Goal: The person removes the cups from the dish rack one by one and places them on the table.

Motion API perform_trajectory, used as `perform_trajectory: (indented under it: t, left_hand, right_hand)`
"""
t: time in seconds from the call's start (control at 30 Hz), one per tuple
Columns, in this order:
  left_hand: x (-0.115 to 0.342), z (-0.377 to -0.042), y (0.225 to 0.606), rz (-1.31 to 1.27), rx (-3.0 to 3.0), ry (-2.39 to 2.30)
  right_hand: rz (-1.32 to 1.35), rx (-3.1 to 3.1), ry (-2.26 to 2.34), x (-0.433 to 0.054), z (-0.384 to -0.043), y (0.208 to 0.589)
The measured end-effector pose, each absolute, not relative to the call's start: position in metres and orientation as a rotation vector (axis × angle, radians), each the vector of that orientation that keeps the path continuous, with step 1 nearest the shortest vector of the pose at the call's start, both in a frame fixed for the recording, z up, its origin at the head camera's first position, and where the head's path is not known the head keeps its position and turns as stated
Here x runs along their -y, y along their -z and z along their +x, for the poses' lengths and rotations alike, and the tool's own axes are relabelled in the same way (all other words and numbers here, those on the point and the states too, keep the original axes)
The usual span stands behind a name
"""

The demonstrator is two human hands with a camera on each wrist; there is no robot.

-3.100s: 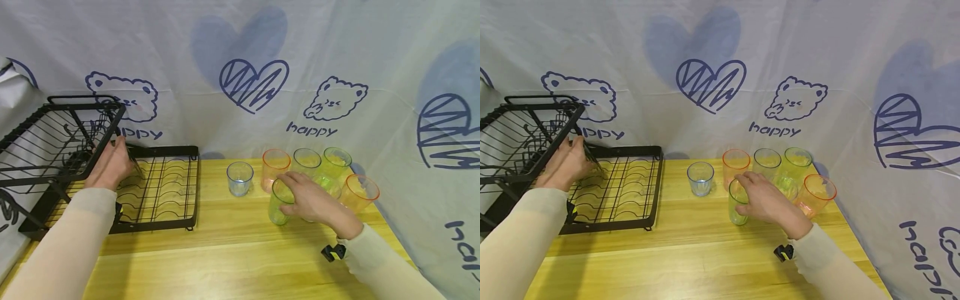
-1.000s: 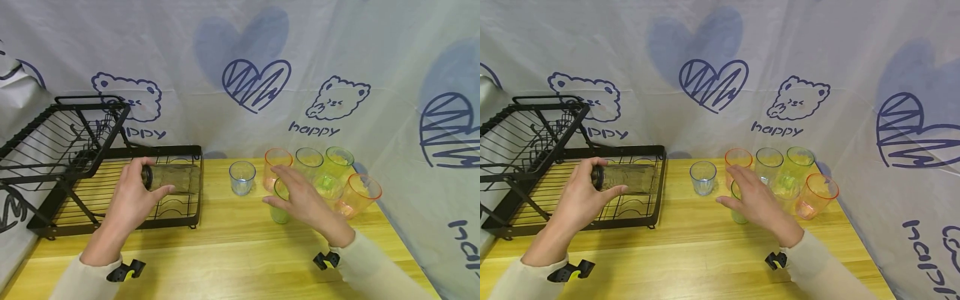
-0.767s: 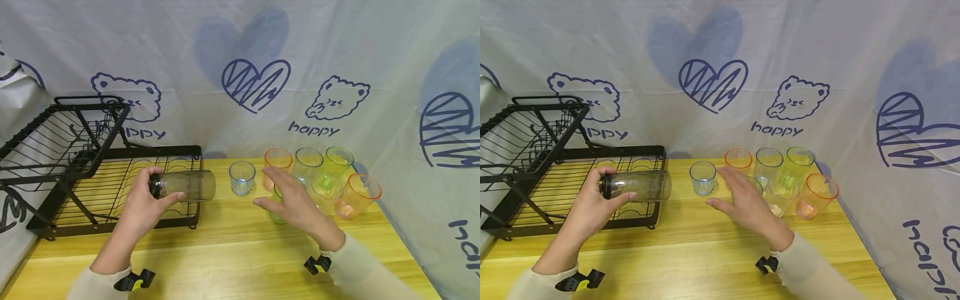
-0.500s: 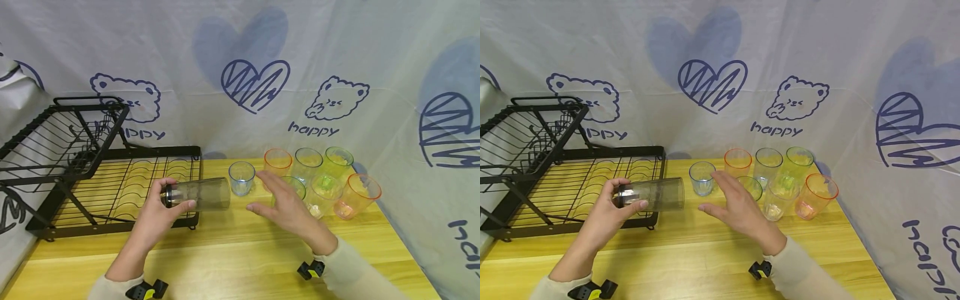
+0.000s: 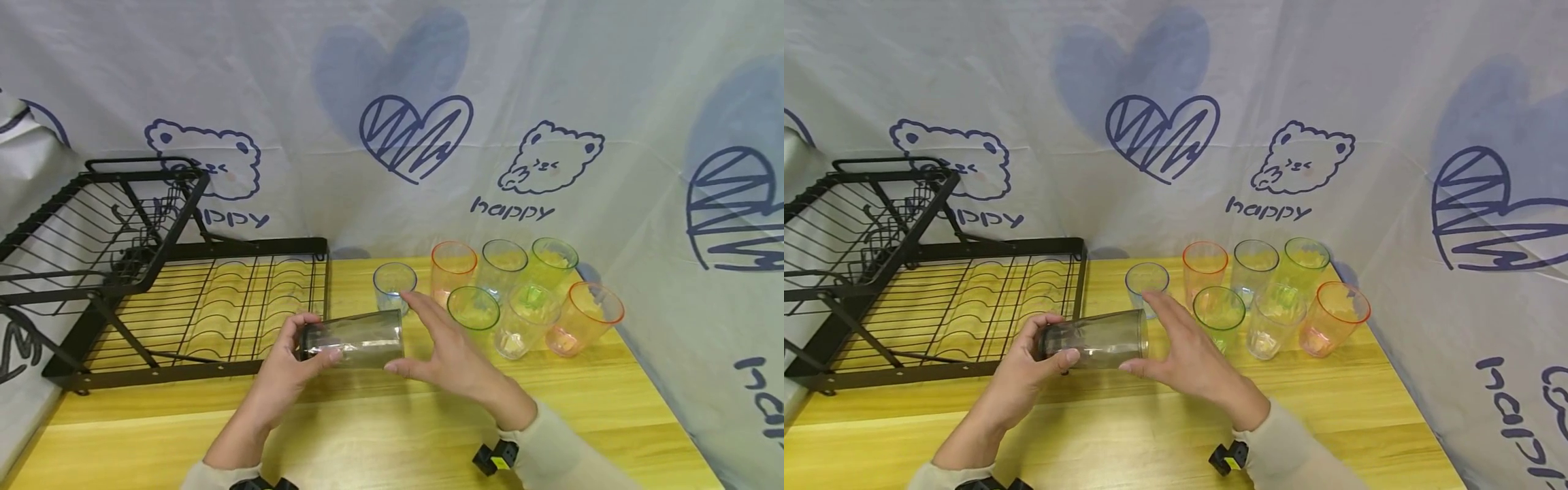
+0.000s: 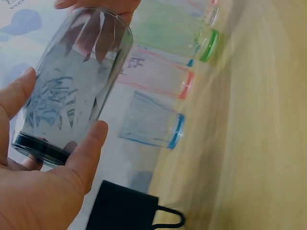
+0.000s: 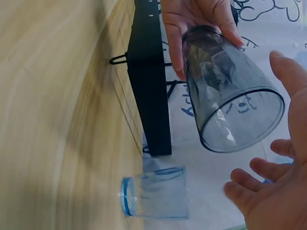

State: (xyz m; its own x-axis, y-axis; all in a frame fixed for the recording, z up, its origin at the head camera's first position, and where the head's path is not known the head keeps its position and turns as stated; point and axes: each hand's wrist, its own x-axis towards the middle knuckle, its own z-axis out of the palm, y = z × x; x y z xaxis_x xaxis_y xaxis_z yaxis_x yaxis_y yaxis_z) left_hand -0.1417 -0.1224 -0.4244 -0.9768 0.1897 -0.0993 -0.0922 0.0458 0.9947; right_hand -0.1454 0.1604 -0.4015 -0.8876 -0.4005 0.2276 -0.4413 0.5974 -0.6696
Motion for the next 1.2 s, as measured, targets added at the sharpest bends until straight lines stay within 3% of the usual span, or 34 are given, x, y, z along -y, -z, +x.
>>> perform_trajectory:
  t: [0.2,0.73,1.2]
  left_hand:
    - [0.118,-0.138,0.432,0.14,-2.053,-2.083]
    - [0.114,-0.132,0.447,0.146,-1.784,-2.222]
    - [0.116,-0.132,0.447,0.096,-1.736,-2.213]
  right_hand:
    - [0.805,2.694,-1.412,-0.155,-0.143,0.409]
    - [0.659,2.569,-1.762,-0.147,-0.134,0.422]
    - [0.649,2.545,-1.875,-0.147,-0.132,0.423]
